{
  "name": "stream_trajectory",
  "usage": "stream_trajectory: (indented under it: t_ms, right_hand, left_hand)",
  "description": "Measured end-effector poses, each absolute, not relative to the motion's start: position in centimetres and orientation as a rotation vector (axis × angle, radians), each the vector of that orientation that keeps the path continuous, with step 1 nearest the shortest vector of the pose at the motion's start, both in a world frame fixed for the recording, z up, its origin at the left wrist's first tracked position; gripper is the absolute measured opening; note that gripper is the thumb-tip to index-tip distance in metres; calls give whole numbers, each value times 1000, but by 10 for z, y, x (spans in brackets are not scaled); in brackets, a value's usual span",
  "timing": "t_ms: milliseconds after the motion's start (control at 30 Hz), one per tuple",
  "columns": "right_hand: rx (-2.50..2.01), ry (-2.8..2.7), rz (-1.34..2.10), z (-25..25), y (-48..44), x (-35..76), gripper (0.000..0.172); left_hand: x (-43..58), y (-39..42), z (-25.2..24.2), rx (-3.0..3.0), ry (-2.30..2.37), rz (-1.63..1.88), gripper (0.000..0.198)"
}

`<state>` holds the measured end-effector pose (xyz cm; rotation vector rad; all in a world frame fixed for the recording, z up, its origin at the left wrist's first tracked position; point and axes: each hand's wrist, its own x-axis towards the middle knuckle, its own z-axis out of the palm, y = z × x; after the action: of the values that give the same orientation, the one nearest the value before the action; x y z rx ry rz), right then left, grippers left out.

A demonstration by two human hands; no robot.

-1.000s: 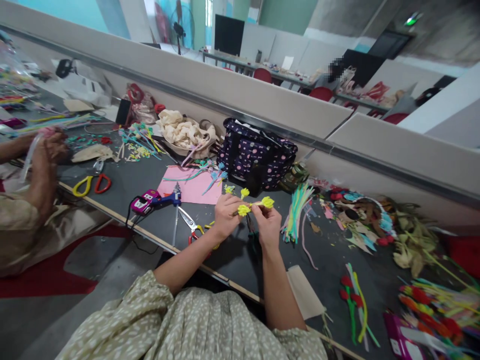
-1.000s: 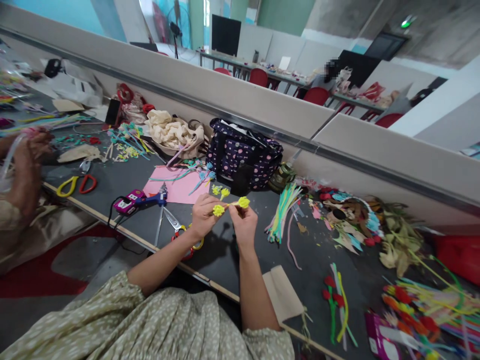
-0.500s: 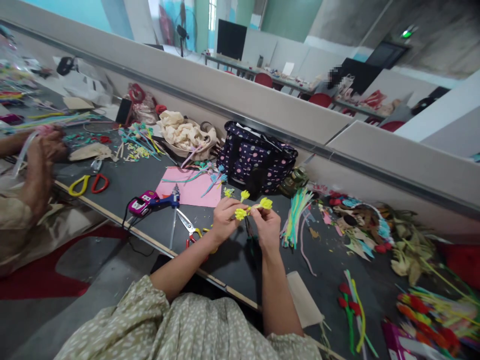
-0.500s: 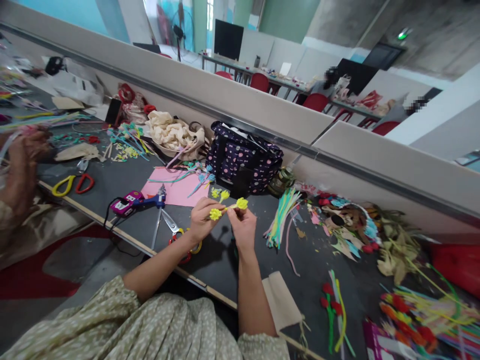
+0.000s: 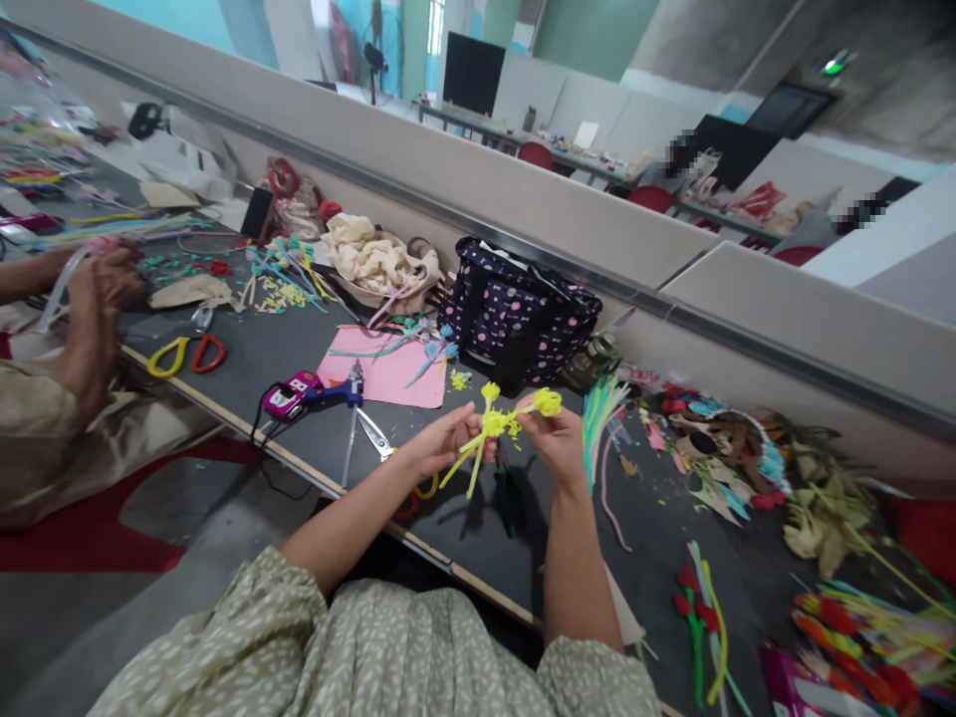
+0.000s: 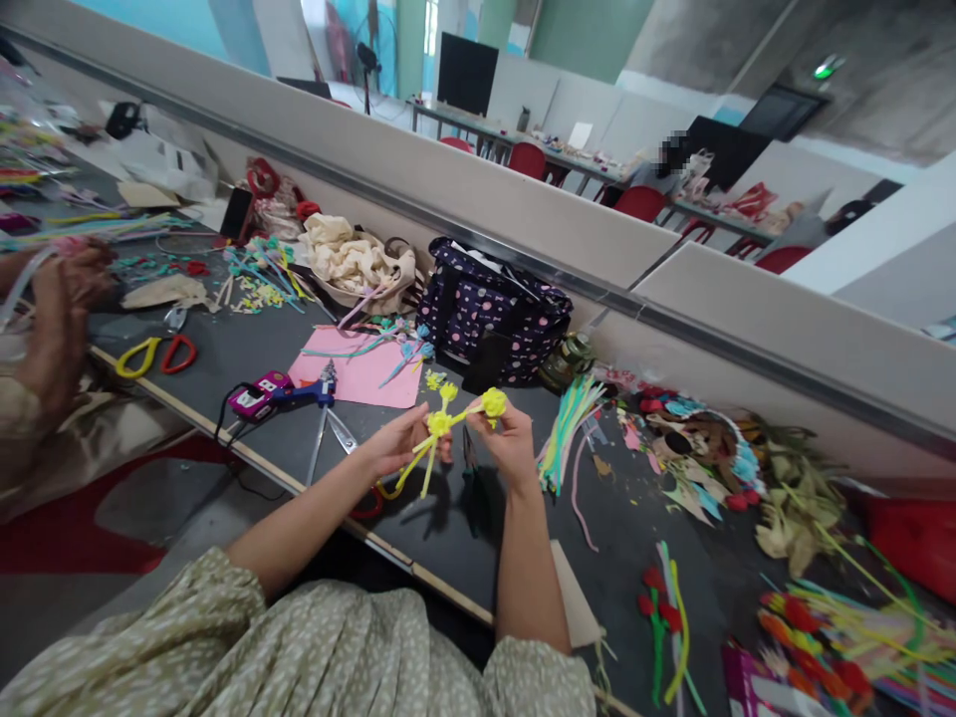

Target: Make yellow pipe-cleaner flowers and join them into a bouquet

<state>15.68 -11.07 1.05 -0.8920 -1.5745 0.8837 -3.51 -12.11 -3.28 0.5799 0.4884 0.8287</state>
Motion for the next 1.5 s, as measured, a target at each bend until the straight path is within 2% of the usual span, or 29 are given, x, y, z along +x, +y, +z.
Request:
stream_trajectory:
  t_ms: [167,300,533,667,867,1000,1200,1367,1500]
  right_hand:
    - [-896,-1733,806,13,-113,151,10]
    - [-928,-1787,676,15,-113,149,10]
    - [-1106,-1612,444,5,-108,155,29]
    - [-1173,-1454,571,5,-100,169,28]
    - [-1174,-1570,635,13,-94,195,23]
    - [-1216,-1523,628,-18,-99,204,24]
    - [-1171,-1318,944,-83,-99,197,25]
    - [-993,-912,1292,-95,-101,189,32]
    - [-934,-670,1270,-93,-99,192,29]
  left_hand:
    - [-23,-121,-20,633,491,894,31]
    - [-23,-119,-14,708,491,964,26]
    - [-27,-99,-15,686,540,1077,23]
    - [-30,-74,-25,516,560,1103,16]
    - [-14,-54,-46,376,479,1042,15]
    - [3,-54,-59,377,436,944,13]
    - [15,-56,-84,391,427,815,11]
    - [25,-66,-95,455,483,722,16]
    - [28,-70,-95,475,516,682,18]
